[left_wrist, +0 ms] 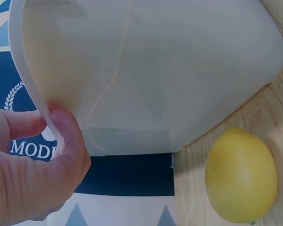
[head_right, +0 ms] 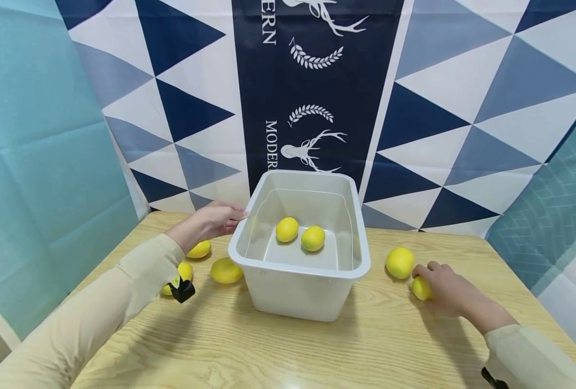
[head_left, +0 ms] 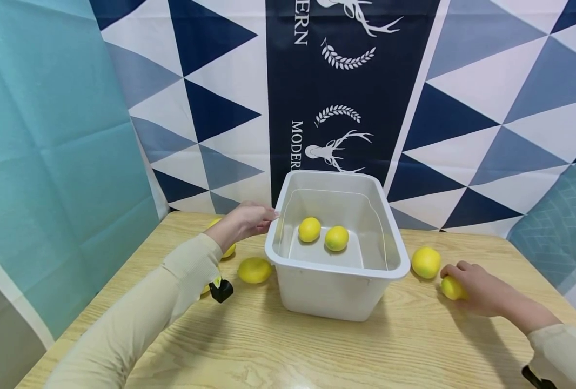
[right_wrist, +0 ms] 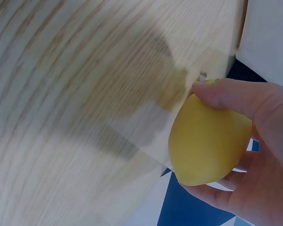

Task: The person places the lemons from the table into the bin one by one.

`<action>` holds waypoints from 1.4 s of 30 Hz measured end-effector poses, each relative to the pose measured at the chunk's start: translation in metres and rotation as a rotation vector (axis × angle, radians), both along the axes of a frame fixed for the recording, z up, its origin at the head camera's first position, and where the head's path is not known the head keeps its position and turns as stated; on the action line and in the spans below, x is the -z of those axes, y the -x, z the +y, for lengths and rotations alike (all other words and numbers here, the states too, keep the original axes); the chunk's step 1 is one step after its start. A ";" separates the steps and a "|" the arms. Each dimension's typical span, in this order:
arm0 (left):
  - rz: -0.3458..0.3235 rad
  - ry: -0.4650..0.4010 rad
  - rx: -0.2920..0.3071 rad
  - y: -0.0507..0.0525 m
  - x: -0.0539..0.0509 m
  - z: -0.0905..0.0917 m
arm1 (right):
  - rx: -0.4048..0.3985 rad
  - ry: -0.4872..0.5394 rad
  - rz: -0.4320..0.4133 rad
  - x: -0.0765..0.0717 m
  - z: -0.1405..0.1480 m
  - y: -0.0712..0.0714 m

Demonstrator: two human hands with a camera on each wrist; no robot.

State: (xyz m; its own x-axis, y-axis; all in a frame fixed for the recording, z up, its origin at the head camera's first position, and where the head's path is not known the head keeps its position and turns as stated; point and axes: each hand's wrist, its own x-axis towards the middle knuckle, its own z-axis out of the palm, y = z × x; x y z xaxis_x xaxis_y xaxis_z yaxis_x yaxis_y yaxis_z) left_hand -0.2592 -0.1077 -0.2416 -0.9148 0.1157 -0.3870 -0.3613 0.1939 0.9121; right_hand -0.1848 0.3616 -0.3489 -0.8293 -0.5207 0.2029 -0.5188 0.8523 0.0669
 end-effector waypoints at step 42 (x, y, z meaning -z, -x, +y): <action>0.010 0.017 0.014 0.000 0.001 -0.002 | -0.170 -0.011 0.169 -0.025 -0.024 -0.002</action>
